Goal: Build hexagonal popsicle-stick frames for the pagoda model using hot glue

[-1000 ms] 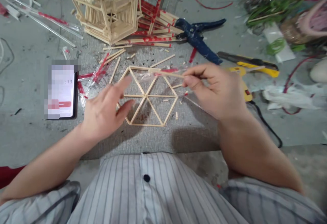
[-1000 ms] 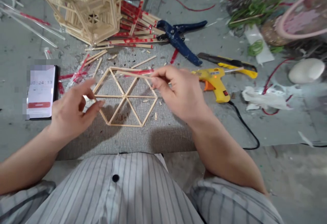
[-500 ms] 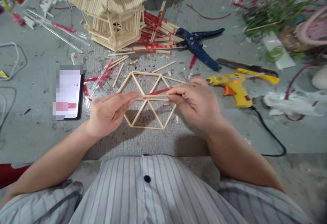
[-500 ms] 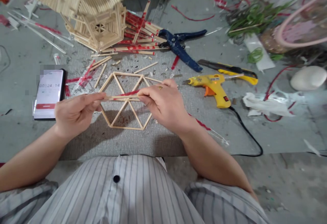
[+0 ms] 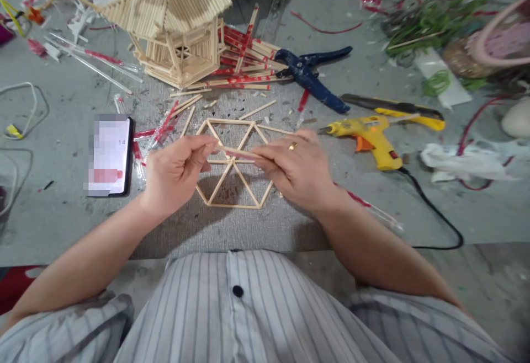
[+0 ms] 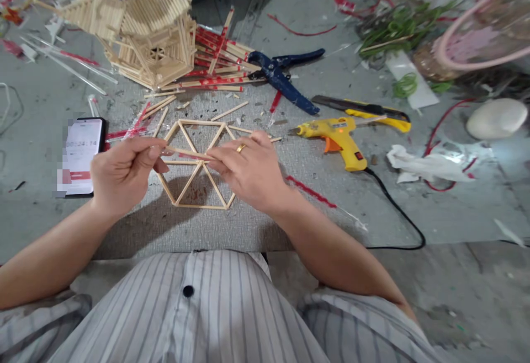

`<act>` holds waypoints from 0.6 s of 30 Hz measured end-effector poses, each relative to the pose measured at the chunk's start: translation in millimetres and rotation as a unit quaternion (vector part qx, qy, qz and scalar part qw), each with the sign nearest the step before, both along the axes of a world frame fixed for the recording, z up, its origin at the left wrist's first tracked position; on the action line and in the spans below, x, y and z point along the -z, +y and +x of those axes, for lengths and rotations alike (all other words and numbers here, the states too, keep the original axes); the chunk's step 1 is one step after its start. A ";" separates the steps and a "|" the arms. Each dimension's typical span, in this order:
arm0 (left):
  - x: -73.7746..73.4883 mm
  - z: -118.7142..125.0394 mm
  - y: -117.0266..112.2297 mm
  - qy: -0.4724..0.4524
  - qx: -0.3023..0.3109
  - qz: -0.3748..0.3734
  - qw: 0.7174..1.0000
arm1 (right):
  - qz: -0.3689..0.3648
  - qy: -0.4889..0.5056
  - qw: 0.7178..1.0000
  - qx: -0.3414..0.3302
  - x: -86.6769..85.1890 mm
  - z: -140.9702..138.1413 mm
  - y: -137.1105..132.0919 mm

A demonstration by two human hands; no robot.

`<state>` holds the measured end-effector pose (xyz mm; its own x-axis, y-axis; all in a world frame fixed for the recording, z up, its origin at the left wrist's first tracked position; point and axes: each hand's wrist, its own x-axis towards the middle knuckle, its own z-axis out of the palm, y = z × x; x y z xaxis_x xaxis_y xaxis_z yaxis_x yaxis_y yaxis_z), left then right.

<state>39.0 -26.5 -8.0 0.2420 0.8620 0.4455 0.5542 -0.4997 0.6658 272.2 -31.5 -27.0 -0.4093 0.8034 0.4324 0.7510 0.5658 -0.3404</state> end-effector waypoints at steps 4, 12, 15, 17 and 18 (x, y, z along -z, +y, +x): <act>2.0 -2.2 3.6 0.035 0.017 0.012 0.999 | 0.006 -0.025 0.999 0.031 2.0 -0.5 2.1; 0.8 -2.6 16.1 0.064 -0.010 0.023 0.998 | 0.005 -0.030 0.994 0.106 -5.2 5.1 2.1; -5.2 -12.1 28.0 -0.019 -0.077 -0.022 0.997 | 0.029 -0.012 0.985 0.170 -3.6 19.0 7.9; -10.5 -21.5 40.6 -0.090 -0.119 -0.040 0.988 | 0.062 0.017 0.973 0.221 -1.4 26.9 12.8; -13.0 -26.7 47.7 -0.146 -0.150 -0.023 0.977 | 0.084 0.036 0.968 0.235 -0.3 29.1 14.9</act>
